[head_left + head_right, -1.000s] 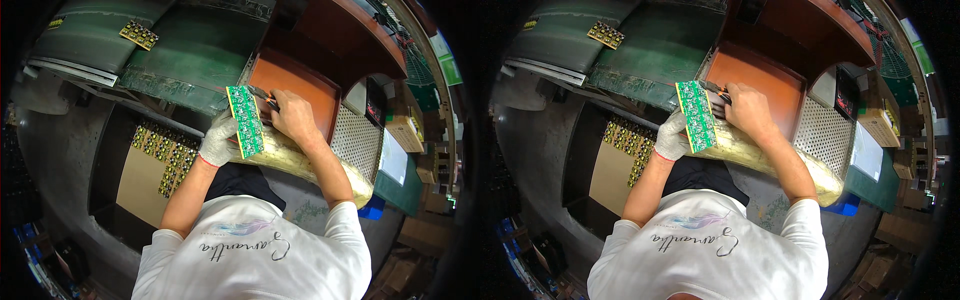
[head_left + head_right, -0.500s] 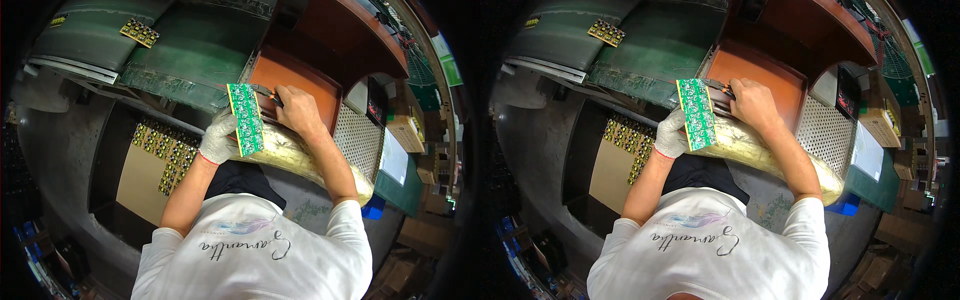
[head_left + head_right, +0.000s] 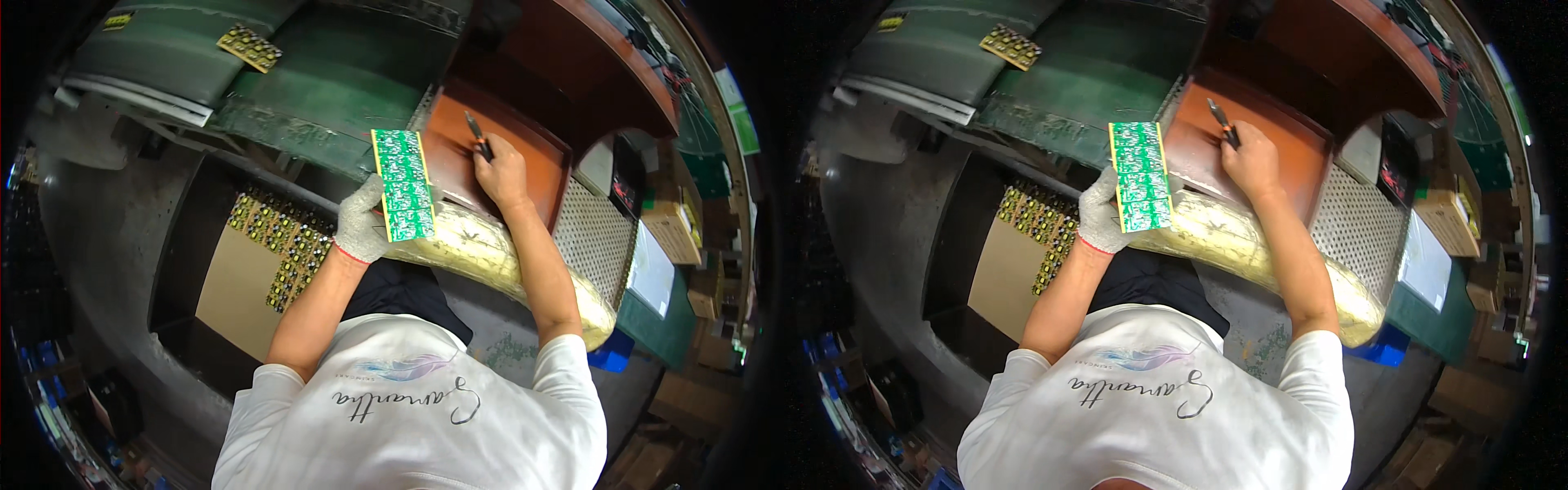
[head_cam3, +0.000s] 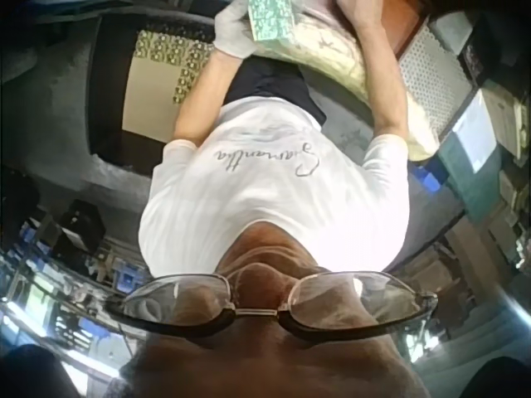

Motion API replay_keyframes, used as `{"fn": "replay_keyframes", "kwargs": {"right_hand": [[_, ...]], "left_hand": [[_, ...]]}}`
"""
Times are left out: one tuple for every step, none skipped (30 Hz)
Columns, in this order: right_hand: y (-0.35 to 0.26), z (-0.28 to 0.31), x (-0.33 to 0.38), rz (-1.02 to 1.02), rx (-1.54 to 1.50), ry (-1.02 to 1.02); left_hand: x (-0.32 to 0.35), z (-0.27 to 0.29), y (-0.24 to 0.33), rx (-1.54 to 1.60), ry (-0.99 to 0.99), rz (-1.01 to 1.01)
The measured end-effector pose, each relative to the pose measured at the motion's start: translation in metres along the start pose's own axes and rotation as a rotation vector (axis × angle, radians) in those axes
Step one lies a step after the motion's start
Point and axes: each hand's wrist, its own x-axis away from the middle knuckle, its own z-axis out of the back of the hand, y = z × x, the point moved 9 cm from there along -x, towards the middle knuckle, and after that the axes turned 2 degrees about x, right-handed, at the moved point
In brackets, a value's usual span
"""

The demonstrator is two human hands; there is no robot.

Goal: Using snips to cut and separate small electronic components from a PCB and placing them into a tray.

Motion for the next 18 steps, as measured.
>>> {"fn": "replay_keyframes", "kwargs": {"right_hand": [[0.001, -0.004, -0.001, -0.005, -0.013, 0.0], [0.005, -0.001, 0.003, 0.018, -0.016, 0.025], [0.006, 0.002, 0.008, 0.046, -0.027, 0.045], [0.013, 0.002, 0.01, 0.008, -0.011, 0.031], [0.015, 0.007, 0.009, -0.031, 0.009, 0.011], [0.015, 0.009, 0.007, -0.078, -0.023, -0.008], [0.02, 0.009, 0.008, -0.128, -0.044, -0.032], [0.028, 0.009, 0.008, -0.107, -0.025, -0.013], [0.033, 0.006, 0.009, -0.087, -0.002, 0.007], [0.028, 0.001, 0.009, -0.079, -0.022, -0.019], [0.024, 0.0, 0.005, -0.098, -0.028, -0.042], [0.021, 0.001, 0.002, -0.12, -0.031, -0.062], [0.02, -0.001, -0.001, -0.146, -0.028, -0.073], [0.017, -0.004, -0.002, -0.142, -0.032, -0.082], [0.018, -0.006, -0.001, -0.151, -0.02, -0.088], [0.018, -0.006, 0.0, -0.162, -0.008, -0.091], [0.018, -0.006, 0.0, -0.171, 0.004, -0.093], [0.015, -0.007, -0.001, -0.165, 0.004, -0.094]], "left_hand": [[0.005, -0.003, 0.006, 0.026, -0.011, -0.017], [0.012, -0.001, 0.016, 0.009, 0.008, -0.051], [0.019, 0.001, 0.032, -0.013, 0.017, -0.106], [0.028, 0.005, 0.05, -0.036, 0.029, -0.163], [0.039, 0.011, 0.069, -0.056, 0.043, -0.218], [0.055, 0.02, 0.095, -0.07, 0.075, -0.259], [0.078, 0.03, 0.127, -0.196, 0.104, -0.333], [0.102, 0.038, 0.155, -0.322, 0.132, -0.394], [0.132, 0.053, 0.182, -0.435, 0.281, -0.473], [0.166, 0.068, 0.208, -0.545, 0.433, -0.546], [0.202, 0.095, 0.231, -0.678, 0.59, -0.566], [0.24, 0.126, 0.249, -0.81, 0.746, -0.575], [0.27, 0.152, 0.26, -0.966, 0.875, -0.525], [0.296, 0.177, 0.268, -1.121, 0.999, -0.465], [0.31, 0.191, 0.269, -1.115, 1.002, -0.46], [0.323, 0.208, 0.264, -1.349, 1.144, -0.214], [0.336, 0.225, 0.259, -1.572, 1.27, 0.052], [0.344, 0.242, 0.255, -1.568, 1.274, 0.048]]}}
